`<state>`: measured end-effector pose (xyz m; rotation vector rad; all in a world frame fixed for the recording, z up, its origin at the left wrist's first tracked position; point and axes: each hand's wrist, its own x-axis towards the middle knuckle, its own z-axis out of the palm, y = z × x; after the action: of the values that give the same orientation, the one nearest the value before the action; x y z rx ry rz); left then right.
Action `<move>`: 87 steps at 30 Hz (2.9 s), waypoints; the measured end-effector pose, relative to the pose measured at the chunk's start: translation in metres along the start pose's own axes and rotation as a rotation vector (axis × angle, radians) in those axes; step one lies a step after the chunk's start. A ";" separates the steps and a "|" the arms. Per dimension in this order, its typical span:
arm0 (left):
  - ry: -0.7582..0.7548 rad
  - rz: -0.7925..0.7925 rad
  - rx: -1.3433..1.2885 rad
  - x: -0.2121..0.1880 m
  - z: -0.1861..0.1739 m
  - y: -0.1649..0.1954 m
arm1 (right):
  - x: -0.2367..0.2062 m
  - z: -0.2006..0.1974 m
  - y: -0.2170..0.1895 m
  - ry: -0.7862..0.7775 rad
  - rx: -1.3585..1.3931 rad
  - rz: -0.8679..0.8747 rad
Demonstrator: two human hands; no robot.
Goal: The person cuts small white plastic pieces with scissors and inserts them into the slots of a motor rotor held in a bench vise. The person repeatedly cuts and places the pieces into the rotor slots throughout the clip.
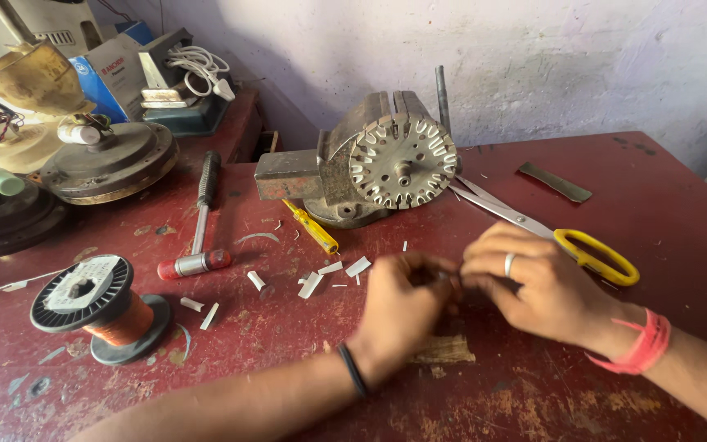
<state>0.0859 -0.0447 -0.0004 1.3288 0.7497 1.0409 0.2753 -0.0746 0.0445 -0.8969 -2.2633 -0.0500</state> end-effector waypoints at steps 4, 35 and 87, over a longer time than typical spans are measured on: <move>-0.069 -0.023 0.118 -0.010 0.005 0.006 | -0.009 -0.009 -0.008 -0.125 0.029 0.125; -0.071 -0.048 -0.227 0.030 -0.017 -0.014 | 0.006 -0.053 0.023 -0.706 -0.710 0.997; 0.052 0.349 -0.085 0.020 -0.021 0.001 | -0.024 -0.025 0.041 0.039 0.389 0.208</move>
<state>0.0745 -0.0182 0.0003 1.3925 0.5133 1.3730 0.3272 -0.0645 0.0403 -0.9009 -2.0327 0.4464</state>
